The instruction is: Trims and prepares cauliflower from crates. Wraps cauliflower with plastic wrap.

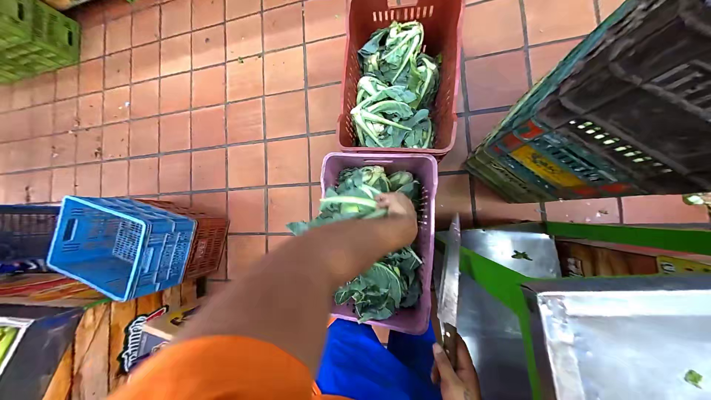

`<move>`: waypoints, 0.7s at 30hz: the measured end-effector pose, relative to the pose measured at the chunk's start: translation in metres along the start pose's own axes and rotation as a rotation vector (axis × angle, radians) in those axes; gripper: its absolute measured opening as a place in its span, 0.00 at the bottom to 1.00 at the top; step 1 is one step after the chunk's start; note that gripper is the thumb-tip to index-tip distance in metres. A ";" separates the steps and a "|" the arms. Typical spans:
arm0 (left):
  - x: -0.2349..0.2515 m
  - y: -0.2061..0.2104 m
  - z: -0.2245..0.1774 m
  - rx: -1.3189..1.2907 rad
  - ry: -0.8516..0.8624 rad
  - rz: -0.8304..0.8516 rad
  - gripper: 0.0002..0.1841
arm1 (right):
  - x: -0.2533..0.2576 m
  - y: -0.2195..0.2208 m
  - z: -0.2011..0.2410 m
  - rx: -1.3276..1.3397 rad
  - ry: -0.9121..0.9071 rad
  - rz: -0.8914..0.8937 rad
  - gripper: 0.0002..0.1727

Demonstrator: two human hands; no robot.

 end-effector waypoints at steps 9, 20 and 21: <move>0.017 0.102 -0.015 -0.490 0.411 -0.321 0.31 | 0.016 0.008 -0.011 -0.125 0.059 -0.049 0.26; 0.049 0.170 0.065 -0.480 0.526 -0.348 0.20 | 0.071 0.037 -0.014 -0.491 0.121 0.041 0.27; 0.052 0.173 0.077 -0.482 0.500 -0.363 0.20 | 0.077 0.038 -0.013 -0.486 0.119 0.032 0.25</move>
Point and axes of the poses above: each hand's wrist, its own x-axis towards the middle knuckle, its own y-axis out of the palm, z = x × y, the point moved 6 cm from there along x, towards the middle knuckle
